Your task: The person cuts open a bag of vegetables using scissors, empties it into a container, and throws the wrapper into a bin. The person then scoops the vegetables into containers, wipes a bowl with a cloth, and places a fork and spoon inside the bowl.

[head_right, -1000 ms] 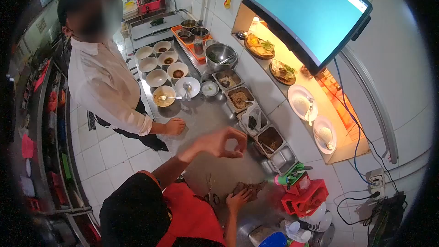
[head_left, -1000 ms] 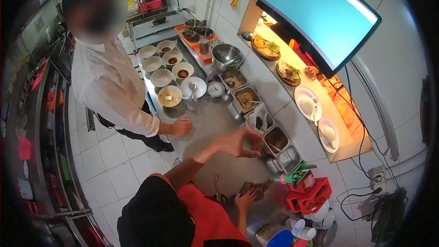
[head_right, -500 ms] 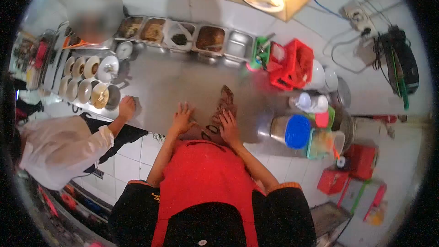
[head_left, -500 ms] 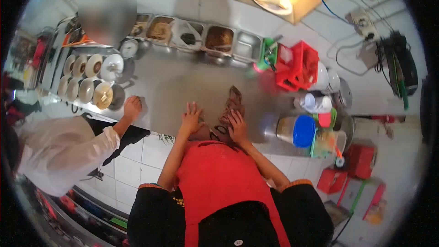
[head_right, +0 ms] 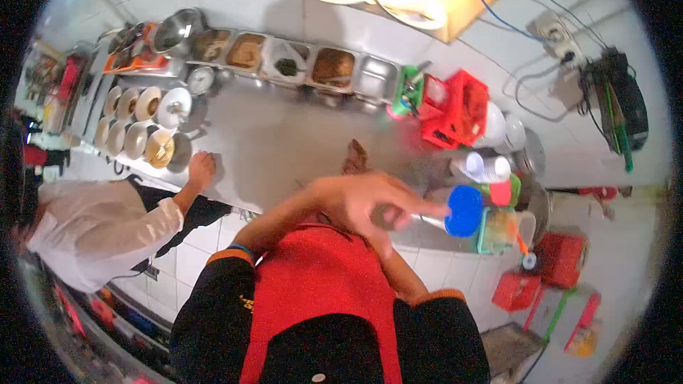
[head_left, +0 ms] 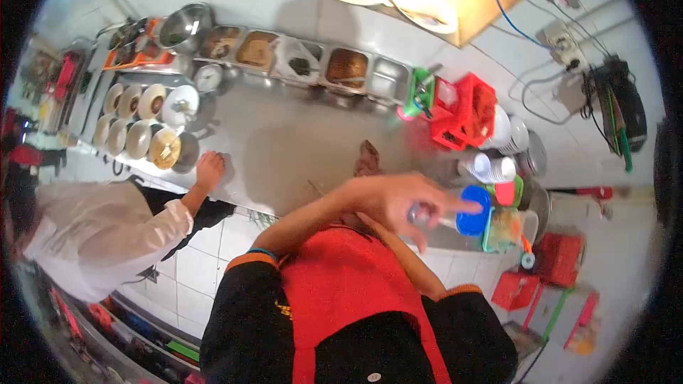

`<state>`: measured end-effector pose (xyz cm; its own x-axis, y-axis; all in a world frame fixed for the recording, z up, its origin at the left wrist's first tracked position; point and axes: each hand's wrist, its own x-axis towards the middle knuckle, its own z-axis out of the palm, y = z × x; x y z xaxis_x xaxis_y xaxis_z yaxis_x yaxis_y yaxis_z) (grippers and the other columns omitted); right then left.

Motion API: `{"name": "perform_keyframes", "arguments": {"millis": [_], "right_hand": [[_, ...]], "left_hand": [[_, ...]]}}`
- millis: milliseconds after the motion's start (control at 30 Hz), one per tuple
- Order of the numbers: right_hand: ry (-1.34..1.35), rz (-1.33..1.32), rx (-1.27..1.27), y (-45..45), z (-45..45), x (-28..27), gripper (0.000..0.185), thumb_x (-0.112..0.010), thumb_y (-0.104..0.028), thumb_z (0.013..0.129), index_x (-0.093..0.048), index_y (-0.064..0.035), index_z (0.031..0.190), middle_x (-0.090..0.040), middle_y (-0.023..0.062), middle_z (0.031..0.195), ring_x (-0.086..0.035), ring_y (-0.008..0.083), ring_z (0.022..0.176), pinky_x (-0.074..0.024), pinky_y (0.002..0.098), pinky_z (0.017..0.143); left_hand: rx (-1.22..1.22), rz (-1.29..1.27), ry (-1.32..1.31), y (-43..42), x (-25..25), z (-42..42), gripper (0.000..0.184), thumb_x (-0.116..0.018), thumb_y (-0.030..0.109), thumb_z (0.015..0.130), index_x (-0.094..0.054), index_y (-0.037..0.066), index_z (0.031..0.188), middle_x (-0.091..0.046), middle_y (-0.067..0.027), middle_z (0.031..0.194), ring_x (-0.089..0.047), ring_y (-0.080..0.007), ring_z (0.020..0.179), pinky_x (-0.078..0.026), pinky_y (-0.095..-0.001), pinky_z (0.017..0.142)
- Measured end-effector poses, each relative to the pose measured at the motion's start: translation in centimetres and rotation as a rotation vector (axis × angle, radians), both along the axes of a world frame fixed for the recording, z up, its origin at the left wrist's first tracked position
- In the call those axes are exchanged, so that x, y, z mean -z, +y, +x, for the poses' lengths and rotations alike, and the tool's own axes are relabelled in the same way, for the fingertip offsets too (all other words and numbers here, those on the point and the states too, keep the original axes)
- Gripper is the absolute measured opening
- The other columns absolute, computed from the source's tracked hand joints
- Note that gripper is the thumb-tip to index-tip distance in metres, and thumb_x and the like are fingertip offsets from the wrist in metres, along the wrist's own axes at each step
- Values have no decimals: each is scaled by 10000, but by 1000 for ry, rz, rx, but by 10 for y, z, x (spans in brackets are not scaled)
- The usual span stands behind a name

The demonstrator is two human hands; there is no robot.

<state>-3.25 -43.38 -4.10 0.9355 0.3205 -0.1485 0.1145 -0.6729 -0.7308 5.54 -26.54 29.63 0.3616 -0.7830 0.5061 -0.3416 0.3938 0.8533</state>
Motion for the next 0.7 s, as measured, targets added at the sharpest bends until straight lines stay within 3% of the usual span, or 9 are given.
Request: {"name": "perform_keyframes", "arguments": {"millis": [133,367,433,467,533,633,667,700], "right_hand": [[83,25,-44,0,-6,1,594,-703,-205,746,-531,-62,1296,-466,181,1373,-384,393,1315,-341,470,1085],[109,19,-61,-4,-7,11,626,-720,-228,741,-520,-60,1310,-468,180,1373,-391,395,1307,-353,472,1073],[113,21,-59,-6,-7,12,636,-725,-234,739,-517,-60,1314,-468,180,1373,-393,396,1305,-357,472,1069],[107,26,-56,-6,-5,10,640,-727,-238,738,-516,-59,1316,-469,180,1373,-394,397,1304,-358,473,1067],[88,34,-48,-10,2,12,650,-732,-244,737,-512,-59,1320,-469,180,1373,-396,397,1302,-362,473,1064],[-58,8,-24,-18,26,5,664,-739,-254,734,-508,-58,1325,-470,179,1373,-399,399,1298,-367,474,1059],[-282,-207,-96,-22,41,-7,647,-750,-248,717,-534,-51,1294,-460,186,1396,-400,402,1305,-359,486,1074],[-363,-235,-51,-28,48,-11,528,-734,-204,701,-598,-51,1187,-492,188,1346,-432,406,1267,-370,512,1051]], "left_hand": [[226,20,104,1,-22,-12,944,-852,283,716,-350,165,1507,-551,-9,714,-546,-131,658,-468,-301,622],[133,-5,107,10,-24,-15,948,-855,245,715,-343,165,1509,-559,-1,698,-539,-109,649,-463,-290,624],[117,-3,121,9,-14,-16,853,-835,235,744,-406,138,1474,-618,-24,739,-574,-124,672,-474,-291,645],[116,-8,118,9,-2,-16,853,-835,235,744,-406,138,1474,-618,-24,739,-574,-124,672,-474,-291,645],[-50,27,100,5,40,-12,598,-781,199,795,-542,78,1330,-680,-69,868,-606,-161,712,-482,-299,635],[-542,353,-38,9,133,-19,417,-709,304,854,-621,68,1185,-663,-167,996,-650,-332,904,-517,-404,794],[-458,582,114,15,174,-21,439,-700,354,849,-618,69,1173,-653,-179,1073,-636,-365,966,-511,-430,836],[-523,802,118,27,210,-35,451,-688,401,843,-637,67,1142,-661,-181,1053,-643,-363,958,-516,-440,832]]}}
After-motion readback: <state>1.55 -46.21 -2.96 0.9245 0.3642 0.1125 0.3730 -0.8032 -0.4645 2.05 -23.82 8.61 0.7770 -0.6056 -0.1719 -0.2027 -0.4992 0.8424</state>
